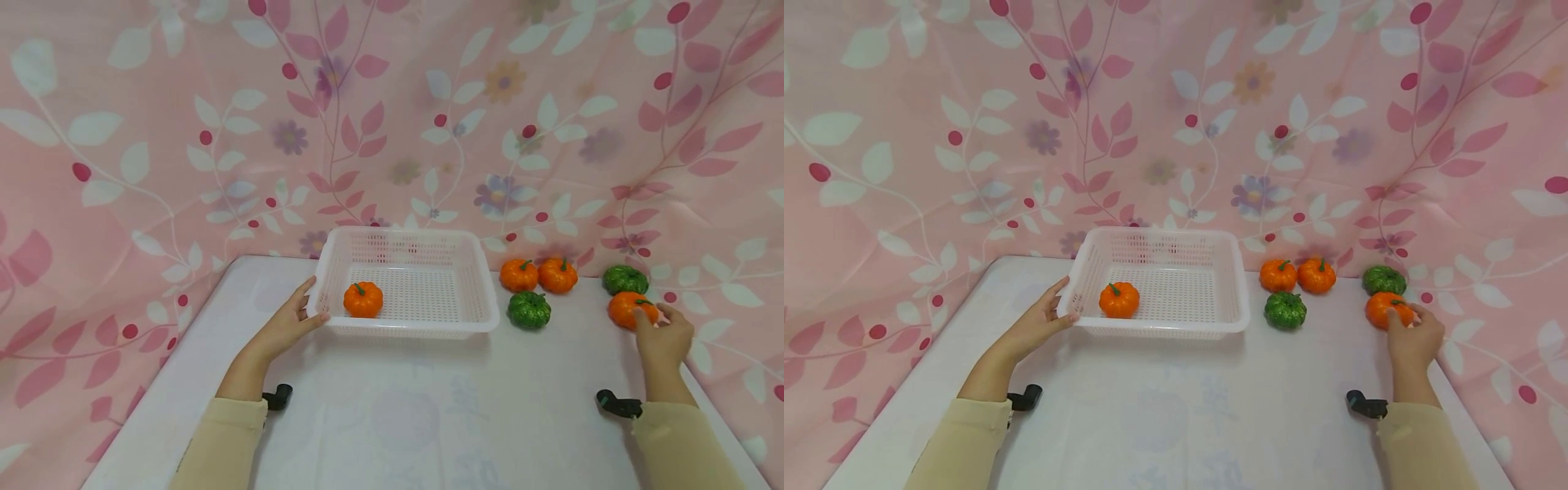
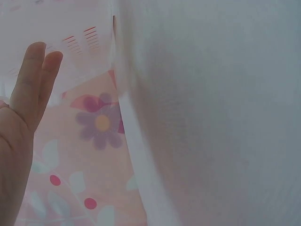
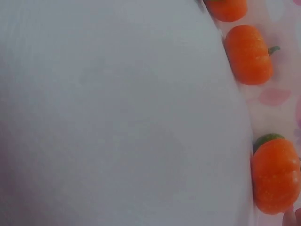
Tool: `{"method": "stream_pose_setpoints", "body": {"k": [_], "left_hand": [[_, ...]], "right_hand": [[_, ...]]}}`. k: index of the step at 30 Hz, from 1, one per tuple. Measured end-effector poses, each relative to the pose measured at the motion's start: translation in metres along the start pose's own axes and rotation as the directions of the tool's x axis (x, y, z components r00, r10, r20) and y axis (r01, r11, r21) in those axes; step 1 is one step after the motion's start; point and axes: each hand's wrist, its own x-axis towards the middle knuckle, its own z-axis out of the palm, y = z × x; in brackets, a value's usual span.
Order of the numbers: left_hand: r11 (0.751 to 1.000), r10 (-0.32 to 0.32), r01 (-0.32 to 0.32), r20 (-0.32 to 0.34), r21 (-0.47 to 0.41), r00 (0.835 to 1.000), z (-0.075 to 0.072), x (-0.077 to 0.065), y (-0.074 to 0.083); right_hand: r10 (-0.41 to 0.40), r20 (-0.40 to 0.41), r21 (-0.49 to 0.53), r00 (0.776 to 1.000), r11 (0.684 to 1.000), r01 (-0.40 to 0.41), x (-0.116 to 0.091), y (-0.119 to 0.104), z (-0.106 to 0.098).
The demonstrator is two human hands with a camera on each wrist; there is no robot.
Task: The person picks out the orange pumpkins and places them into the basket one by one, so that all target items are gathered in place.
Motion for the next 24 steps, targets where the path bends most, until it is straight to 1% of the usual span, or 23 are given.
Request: {"method": "stream_pose_setpoints", "body": {"k": [3, 8, 14, 19, 24], "left_hand": [[1.000, -0.003, 0.003, -0.002, 0.006, 1.000, 0.000, 0.000, 0.000], [1.000, -0.005, 0.005, -0.009, 0.024, 1.000, 0.000, 0.000, -0.001], [1.000, -0.006, 0.006, -0.004, 0.016, 1.000, 0.000, 0.001, -0.001], [1.000, -0.014, 0.014, -0.009, 0.027, 1.000, 0.000, 0.000, 0.000], [0.998, -0.030, 0.031, -0.012, 0.046, 0.999, -0.001, -0.001, -0.001]], "right_hand": [[0.017, 0.011, 0.005, 1.000, 1.000, -0.017, 0.003, 0.001, -0.001], [0.023, 0.037, 0.013, 0.999, 1.000, -0.023, 0.008, 0.003, -0.002], [0.043, 0.102, 0.037, 0.994, 0.998, -0.047, 0.014, 0.009, -0.004], [0.056, 0.154, 0.028, 0.987, 0.998, -0.061, 0.021, 0.015, -0.005], [0.062, 0.167, 0.037, 0.984, 0.997, -0.070, 0.023, 0.017, -0.004]]}}
